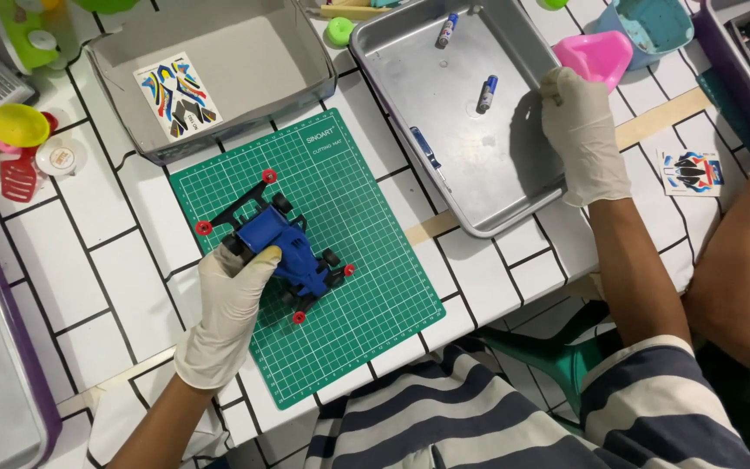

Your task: The person assembles a blue toy car on a green cutting mat. They attach red wheels to the car's axles and use a blue screwdriver to tighten the screws on the wheels.

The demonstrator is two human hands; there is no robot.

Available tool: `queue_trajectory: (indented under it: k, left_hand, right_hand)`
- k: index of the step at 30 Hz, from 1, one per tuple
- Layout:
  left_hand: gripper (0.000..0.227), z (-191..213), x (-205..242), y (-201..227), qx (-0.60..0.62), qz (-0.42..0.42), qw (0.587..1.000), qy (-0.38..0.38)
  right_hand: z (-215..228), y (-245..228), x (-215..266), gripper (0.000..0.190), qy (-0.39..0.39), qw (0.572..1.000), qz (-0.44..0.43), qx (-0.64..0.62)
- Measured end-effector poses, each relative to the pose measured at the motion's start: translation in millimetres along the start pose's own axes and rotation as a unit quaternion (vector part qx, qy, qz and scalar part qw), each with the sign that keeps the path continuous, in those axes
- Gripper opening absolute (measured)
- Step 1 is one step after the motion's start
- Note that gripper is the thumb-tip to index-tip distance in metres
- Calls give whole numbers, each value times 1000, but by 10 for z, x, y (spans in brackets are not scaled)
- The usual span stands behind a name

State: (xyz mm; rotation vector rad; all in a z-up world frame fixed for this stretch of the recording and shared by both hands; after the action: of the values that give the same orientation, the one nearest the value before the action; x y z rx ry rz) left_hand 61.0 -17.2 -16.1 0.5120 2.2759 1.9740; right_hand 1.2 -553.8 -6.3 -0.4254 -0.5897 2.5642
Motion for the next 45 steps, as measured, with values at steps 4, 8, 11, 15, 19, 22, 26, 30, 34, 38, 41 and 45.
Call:
queue_trajectory:
  k: [4,8,11,15,19,22,26,30,34,38,41,45]
  left_hand:
    - [24,-20,-3,25,-1,-8,1000,-8]
    - [16,-34,3,53,-8,-4,1000,-4]
    - [14,-26,15,53,-1,-10,1000,-4]
    - [26,-42,5,30,29,-11,999,-23]
    - [24,-40,11,37,30,3,999,-11]
    - [15,-49,12,72,13,-11,1000,-9]
    - [25,-71,21,77,32,-11,999,-22]
    - [35,-87,25,48,44,20,999,-11]
    - [40,-87,29,29,50,30,998,-13]
    - [44,-56,27,-10,21,-25,999,-10]
    - [44,-124,54,77,34,-34,999,-10]
    - [40,-107,50,121,21,-31,999,-19]
  right_hand:
    - [-98,-18,-179,32,-24,996,0,89]
    - [-209,16,-338,28,-103,969,-56,217]
    - [-221,-97,-381,34,-146,953,-82,253]
    - [-196,-429,-362,78,-352,836,-245,342]
    - [-323,-389,-455,64,-344,846,-135,384]
    - [-396,-75,-483,54,-319,859,-276,289]
    - [-550,-36,-564,20,-230,857,24,460]
    - [64,-1305,-29,46,-254,944,-54,203]
    - [-352,-1006,12,34,-216,976,-21,31]
    - [-560,-682,4,33,-154,988,-12,-17]
    - [-488,-653,-30,32,-145,989,-34,-26]
    - [-331,-726,6,34,-151,985,-62,-60]
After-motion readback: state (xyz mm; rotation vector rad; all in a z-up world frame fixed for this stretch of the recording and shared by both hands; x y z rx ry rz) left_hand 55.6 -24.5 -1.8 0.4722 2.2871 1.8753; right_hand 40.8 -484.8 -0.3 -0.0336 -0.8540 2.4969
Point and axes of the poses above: each hand's wrist, its own x-axis away from the middle knuckle, its own z-axis out of the back of the hand, y = z × x, the point moved 7 cm from there along -x, towards the middle knuckle, and after that the axes turned 3 degrees about -z, right-handed, at the moved point
